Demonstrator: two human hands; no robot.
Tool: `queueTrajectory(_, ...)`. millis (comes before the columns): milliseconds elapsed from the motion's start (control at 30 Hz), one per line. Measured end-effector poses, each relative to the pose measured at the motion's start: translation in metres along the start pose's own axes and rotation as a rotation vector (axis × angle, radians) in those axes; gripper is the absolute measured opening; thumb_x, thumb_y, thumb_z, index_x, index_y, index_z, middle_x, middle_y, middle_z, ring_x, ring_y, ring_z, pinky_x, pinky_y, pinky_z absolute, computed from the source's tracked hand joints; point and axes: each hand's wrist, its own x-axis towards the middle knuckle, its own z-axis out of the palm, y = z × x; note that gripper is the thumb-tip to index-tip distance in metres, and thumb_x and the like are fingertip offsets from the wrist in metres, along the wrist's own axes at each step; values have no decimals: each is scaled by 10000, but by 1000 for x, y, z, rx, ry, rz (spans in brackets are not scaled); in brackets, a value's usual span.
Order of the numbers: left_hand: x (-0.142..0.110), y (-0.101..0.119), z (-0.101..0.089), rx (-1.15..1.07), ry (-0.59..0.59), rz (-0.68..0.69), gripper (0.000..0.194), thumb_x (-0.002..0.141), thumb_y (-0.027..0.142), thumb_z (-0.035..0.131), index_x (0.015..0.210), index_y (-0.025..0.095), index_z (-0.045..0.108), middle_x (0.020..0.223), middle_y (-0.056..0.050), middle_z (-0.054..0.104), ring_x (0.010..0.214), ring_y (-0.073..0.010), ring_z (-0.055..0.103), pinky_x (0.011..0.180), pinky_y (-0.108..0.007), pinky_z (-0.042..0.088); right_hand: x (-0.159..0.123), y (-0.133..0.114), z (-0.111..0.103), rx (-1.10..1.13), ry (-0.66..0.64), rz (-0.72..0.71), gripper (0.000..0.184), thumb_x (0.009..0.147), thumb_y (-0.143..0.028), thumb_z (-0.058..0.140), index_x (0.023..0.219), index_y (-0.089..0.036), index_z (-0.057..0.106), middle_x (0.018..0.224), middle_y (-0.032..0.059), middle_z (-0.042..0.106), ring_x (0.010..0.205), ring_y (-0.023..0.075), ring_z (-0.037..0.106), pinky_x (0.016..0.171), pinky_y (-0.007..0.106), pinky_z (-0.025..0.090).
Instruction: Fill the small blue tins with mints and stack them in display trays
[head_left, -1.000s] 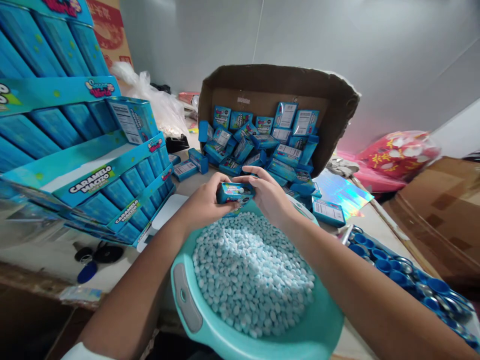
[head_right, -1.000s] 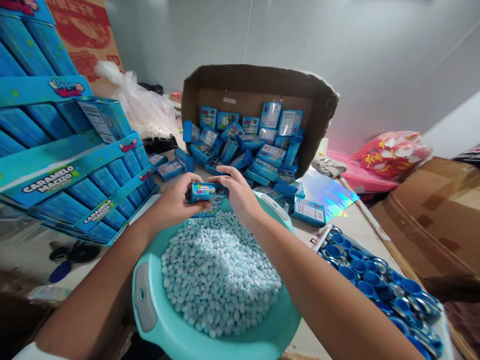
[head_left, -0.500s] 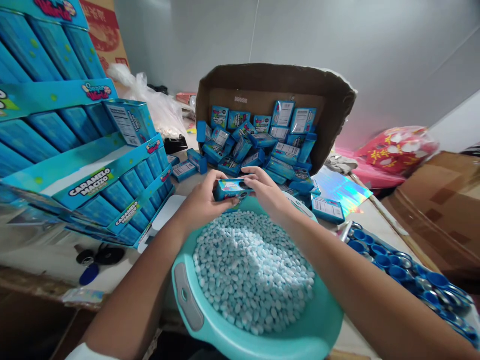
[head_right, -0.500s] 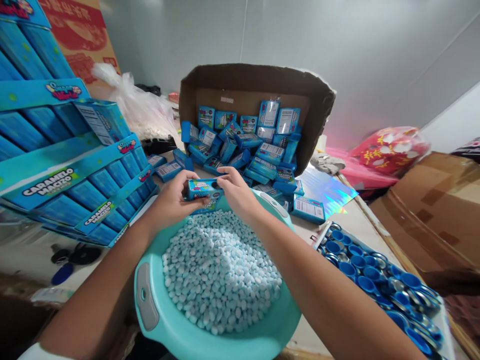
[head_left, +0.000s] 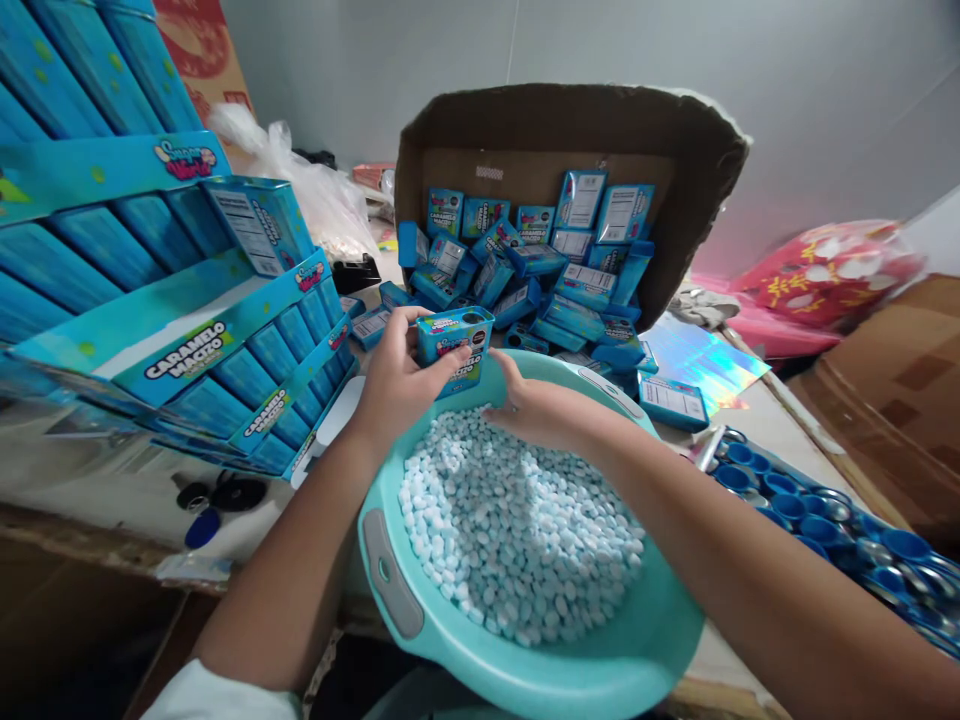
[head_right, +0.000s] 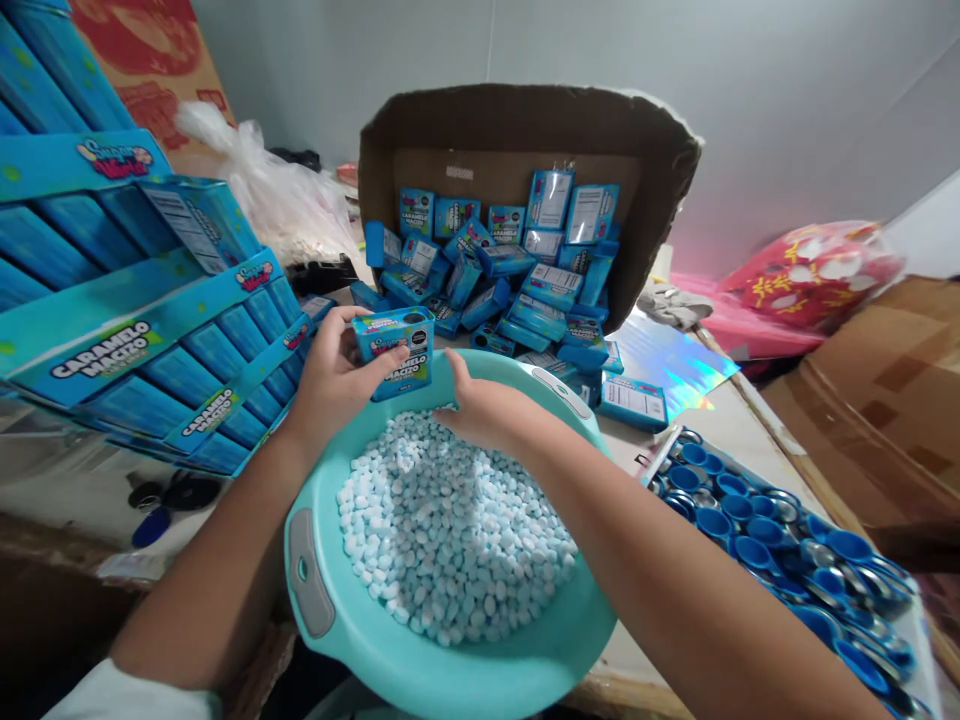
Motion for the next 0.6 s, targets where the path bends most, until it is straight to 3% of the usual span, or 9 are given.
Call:
queueTrajectory(100,-1,2,0,-17,-18,-3,500,779,379,790,1144,244,476,1052,-29,660,976,-212,690,836,-346,586,-4,-1,-5,-50,-49,-30,934,734,-426,794,1547,-253,368,461,-67,496,454,206,449,580,361,353)
queueTrajectory(167,-2,3,0,-31,-24,9,493,785,369,786,1140,239,470,1038,-26,659,970,-207,688,835,-341,584,-4,0,-7,-69,-122,-64,809,759,-488,764,1480,-290,455,580,-29,592,505,210,512,589,361,388)
queueTrajectory(300,-1,4,0,-20,-44,4,501,787,366,781,1147,233,459,1039,-30,657,983,-208,684,847,-337,579,-3,3,-3,-251,-289,-72,484,755,-526,727,1180,-302,672,812,47,671,681,243,607,653,387,451)
queueTrajectory(367,-1,4,0,3,-54,0,504,783,365,783,1147,234,459,1045,-30,657,985,-206,682,845,-328,576,-3,2,4,-342,-315,-40,414,732,-540,724,1037,-259,718,929,98,669,763,287,626,685,424,464)
queueTrajectory(467,-2,4,0,7,-62,2,503,776,361,791,1139,234,466,1041,-29,657,974,-200,679,823,-313,571,-4,-3,14,-443,-360,6,545,698,-655,705,1028,-221,726,1056,159,649,803,343,644,685,468,485)
queueTrajectory(600,-3,5,-1,12,-110,-11,489,782,367,784,1138,236,475,990,-24,667,920,-200,681,769,-306,561,-5,-12,23,-514,-416,16,844,615,-778,716,1223,-194,669,1187,207,639,970,416,652,770,489,512)
